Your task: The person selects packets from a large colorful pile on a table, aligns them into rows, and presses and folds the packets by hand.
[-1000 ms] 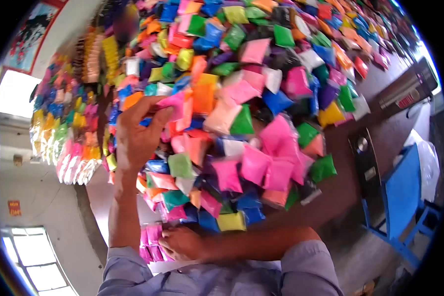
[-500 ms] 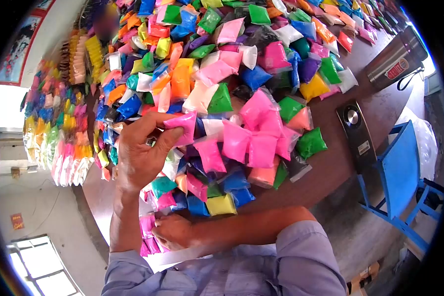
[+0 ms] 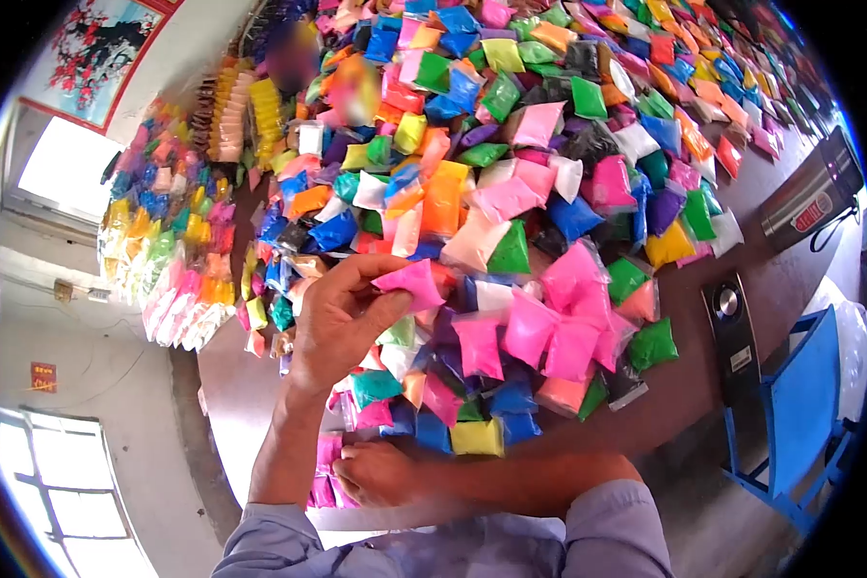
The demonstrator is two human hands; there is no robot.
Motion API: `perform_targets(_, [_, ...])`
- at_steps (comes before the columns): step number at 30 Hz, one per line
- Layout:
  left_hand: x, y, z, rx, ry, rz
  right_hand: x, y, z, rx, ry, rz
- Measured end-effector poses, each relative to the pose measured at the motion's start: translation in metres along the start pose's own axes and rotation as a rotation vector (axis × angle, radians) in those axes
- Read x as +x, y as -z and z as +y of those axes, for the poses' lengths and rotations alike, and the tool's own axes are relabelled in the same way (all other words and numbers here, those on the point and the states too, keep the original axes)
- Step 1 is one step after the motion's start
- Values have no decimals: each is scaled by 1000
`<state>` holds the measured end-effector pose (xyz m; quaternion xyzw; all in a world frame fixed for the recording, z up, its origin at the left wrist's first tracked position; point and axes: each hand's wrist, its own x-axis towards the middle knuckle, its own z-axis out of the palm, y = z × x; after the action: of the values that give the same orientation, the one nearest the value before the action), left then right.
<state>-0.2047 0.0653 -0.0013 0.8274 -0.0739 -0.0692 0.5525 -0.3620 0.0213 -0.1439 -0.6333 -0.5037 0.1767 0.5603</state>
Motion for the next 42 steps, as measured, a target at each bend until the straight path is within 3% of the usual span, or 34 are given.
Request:
perform_targets(3, [0, -3, -2, -41, -28, -5, 0, 2, -3, 25, -76, -26])
perform_targets(5, [-1, -4, -4, -22, -48, 3, 0, -3, -2, -16, -50, 108])
perform_targets(7, [0, -5, -4, -4, -69, 12, -1, -2, -3, -21, -51, 105])
perform_targets(12, [9, 7, 0, 192, -207, 207, -1, -14, 2, 0, -59, 128])
perform_targets(15, [24, 20, -10, 366, -272, 352, 0, -33, 18, 331, -7, 239])
perform_targets(17, [35, 26, -11, 461, -307, 486, 0, -1, -4, -25, -40, 123])
perform_targets(20, [64, 42, -37, 735, -509, 531, -1, -1, 4, -28, 53, 127])
perform_targets(22, [71, 48, -38, 748, -445, 469, -2, 9, 0, -14, 52, 36])
perform_targets(24, [75, 51, -33, 571, -437, 146, -1, 20, -7, -11, 22, -55])
perform_targets(25, [75, 54, -26, 526, -426, 120, -1, 21, -11, -7, 1, -61])
perform_targets(27, [87, 62, -22, 419, -318, 184, 0, 15, -9, -7, -18, -73])
perform_targets(28, [96, 67, -21, 313, -205, 238, 1, 8, -6, 14, 37, 73])
perform_targets(30, [126, 84, -33, 414, -226, 318, 1, -1, 5, 33, 94, 211])
perform_targets(31, [143, 92, -42, 543, -274, 357, 3, -3, 15, -76, 230, 194])
perform_targets(34, [197, 117, -64, 832, -402, 455, -6, -24, 18, -62, 44, 225])
perform_targets(35, [215, 124, -71, 989, -480, 507, -6, -27, 24, -121, 118, 201])
perform_targets(38, [262, 139, -81, 1098, -441, 559, -3, -24, 34, -189, 217, 101])
perform_targets(42, [304, 148, -107, 1060, -221, 534, 1, 5, 32, 108, 117, -114])
